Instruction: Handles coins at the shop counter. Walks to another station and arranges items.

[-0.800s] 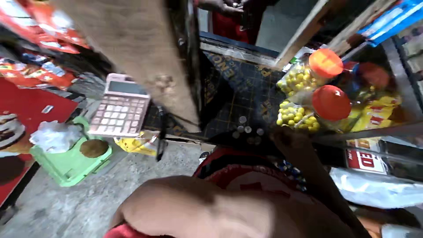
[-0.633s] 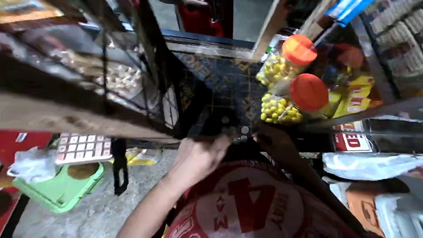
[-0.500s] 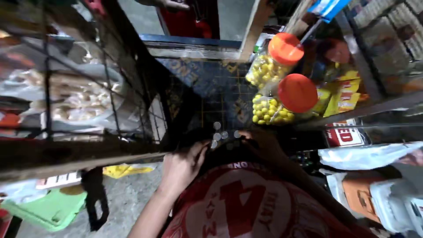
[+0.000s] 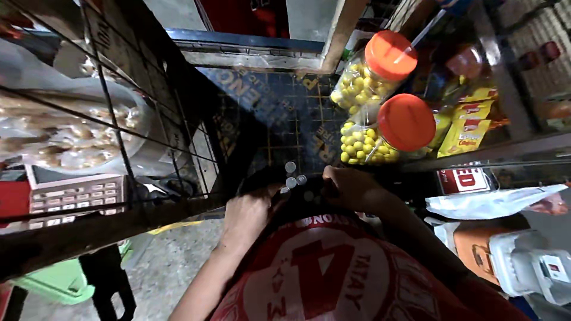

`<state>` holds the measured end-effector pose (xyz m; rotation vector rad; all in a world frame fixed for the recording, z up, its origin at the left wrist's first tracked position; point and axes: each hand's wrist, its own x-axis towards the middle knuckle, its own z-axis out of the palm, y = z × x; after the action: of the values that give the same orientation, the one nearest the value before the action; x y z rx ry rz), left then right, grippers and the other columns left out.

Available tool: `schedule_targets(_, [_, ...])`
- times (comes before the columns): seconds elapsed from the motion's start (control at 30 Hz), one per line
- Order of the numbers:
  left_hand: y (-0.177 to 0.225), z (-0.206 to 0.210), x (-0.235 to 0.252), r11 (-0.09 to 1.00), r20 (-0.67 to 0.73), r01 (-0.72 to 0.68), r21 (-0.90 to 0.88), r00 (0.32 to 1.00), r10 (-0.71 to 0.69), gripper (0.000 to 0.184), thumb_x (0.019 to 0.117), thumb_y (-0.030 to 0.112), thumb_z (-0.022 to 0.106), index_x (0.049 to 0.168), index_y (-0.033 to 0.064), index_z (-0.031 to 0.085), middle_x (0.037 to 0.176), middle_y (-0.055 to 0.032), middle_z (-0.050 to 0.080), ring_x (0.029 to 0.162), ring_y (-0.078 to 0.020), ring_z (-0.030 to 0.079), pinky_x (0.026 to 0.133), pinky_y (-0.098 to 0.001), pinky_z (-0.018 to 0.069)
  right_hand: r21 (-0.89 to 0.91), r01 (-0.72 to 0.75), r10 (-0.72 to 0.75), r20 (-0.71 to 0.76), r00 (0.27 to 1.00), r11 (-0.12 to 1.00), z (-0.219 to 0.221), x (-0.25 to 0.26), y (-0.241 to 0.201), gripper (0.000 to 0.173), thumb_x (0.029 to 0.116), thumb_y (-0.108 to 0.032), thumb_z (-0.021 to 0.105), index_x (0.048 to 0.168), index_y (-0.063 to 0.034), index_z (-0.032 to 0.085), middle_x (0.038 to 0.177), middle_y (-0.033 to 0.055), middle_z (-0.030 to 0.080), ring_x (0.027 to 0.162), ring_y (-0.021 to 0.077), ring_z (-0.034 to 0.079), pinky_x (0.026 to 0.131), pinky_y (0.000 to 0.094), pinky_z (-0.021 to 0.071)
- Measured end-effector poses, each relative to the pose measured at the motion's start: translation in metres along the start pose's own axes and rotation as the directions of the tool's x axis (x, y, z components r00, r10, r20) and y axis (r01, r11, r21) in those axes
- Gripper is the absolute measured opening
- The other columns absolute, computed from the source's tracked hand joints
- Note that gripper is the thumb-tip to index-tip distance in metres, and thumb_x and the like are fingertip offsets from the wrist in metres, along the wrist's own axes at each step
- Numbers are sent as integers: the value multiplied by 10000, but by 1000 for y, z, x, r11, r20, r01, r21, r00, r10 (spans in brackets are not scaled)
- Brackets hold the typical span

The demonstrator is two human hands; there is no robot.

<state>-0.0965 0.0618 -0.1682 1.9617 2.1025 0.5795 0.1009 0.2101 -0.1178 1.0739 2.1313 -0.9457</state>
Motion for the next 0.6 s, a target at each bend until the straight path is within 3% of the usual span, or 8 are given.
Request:
schedule_targets(0.13, [-2, 9, -6, 1000, -14, -7, -21, 1000, 7, 273, 959, 355, 662, 1048, 125, 779, 716, -115, 706, 585, -337, 683, 503, -533, 520, 3, 51, -51, 6, 999, 999, 4, -4, 5, 324, 987, -289, 668, 1153, -12, 637, 1147, 182, 624, 1068, 349, 624, 891, 550, 499])
schedule_targets(0.2, [-1, 8, -7, 999, 0, -5, -35, 1000, 5, 252, 959, 327, 672, 1072, 124, 769, 730, -123, 708, 598, -345, 688, 517, -546, 529, 80, 130, -125, -64, 990, 988, 10, -10, 15, 275, 1006, -238, 638, 1132, 7, 637, 1131, 195, 633, 1065, 342, 620, 916, 532, 490])
schedule_targets(0.33, [-6, 6, -13, 994, 0, -84, -68, 996, 84, 281, 943, 303, 695, 1164, 147, 770, 827, -138, 743, 670, -367, 719, 563, -579, 554, 257, 328, -264, -251, 931, 909, 29, -16, 28, 381, 952, -218, 716, 1267, -20, 635, 1084, 150, 683, 992, 247, 658, 917, 446, 532])
schedule_targets(0.4, [-12, 6, -15, 990, 14, -122, -76, 992, 123, 287, 946, 318, 699, 1188, 182, 769, 913, -123, 767, 731, -358, 739, 600, -586, 567, 270, 320, -251, -262, 932, 908, 36, -14, 24, 436, 940, -227, 731, 1319, -41, 624, 1049, 143, 703, 955, 256, 675, 900, 472, 540])
schedule_targets(0.5, [-14, 5, -17, 984, 15, -170, -46, 985, 171, 264, 951, 297, 698, 1177, 184, 776, 936, -114, 771, 749, -346, 744, 607, -570, 572, 232, 245, -187, -246, 951, 941, 40, -12, 17, 413, 958, -273, 705, 1309, -65, 640, 1057, 135, 713, 990, 284, 680, 922, 519, 528])
schedule_targets(0.6, [-10, 4, -18, 978, -16, -210, -10, 978, 210, 192, 956, 252, 685, 1068, 141, 794, 900, -105, 769, 742, -326, 748, 602, -546, 582, 190, 226, -174, -255, 951, 955, 43, -11, 14, 397, 963, -286, 700, 1270, -40, 648, 1105, 154, 698, 1043, 308, 664, 939, 529, 512])
